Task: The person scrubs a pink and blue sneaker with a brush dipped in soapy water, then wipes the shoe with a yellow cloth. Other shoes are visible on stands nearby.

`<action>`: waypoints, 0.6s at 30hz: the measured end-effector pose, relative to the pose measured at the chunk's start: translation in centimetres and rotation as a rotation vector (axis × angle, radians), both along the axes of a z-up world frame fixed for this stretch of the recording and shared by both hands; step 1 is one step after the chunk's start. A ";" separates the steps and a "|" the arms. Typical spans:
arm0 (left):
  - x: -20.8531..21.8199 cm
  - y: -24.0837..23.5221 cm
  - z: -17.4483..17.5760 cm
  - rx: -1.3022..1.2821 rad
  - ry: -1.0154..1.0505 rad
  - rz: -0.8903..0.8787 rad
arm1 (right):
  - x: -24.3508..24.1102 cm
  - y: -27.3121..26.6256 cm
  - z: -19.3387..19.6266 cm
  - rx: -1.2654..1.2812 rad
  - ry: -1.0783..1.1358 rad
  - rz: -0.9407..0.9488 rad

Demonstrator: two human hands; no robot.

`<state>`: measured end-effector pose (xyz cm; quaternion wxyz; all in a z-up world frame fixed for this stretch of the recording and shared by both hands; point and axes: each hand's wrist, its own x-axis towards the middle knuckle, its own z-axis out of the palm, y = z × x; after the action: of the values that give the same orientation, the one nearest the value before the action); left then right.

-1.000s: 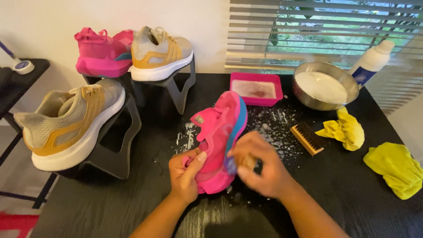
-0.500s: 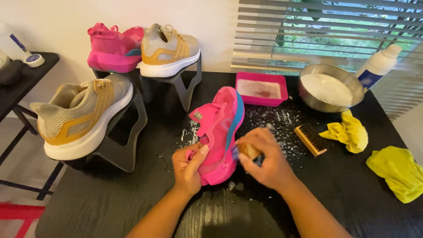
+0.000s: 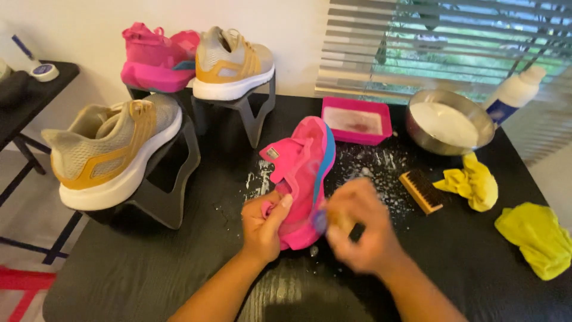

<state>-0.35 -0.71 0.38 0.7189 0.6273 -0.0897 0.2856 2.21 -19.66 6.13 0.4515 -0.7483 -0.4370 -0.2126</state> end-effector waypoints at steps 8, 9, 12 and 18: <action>0.2 -0.3 0.2 0.121 -0.052 0.072 | -0.6 0.5 0.4 -0.141 -0.049 -0.167; 0.4 -0.4 0.6 0.092 -0.040 0.092 | -0.8 0.6 0.9 -0.108 -0.114 -0.191; 0.4 -0.9 0.4 0.048 -0.013 0.110 | -3.8 2.3 0.6 -0.191 -0.346 -0.042; 0.7 -0.4 1.1 -0.009 -0.027 0.126 | -1.3 0.4 1.7 -0.154 -0.287 -0.229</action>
<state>0.35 -1.10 1.46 0.7011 0.6245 -0.0583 0.3393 0.93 -19.26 7.78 0.2989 -0.7875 -0.4237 -0.3332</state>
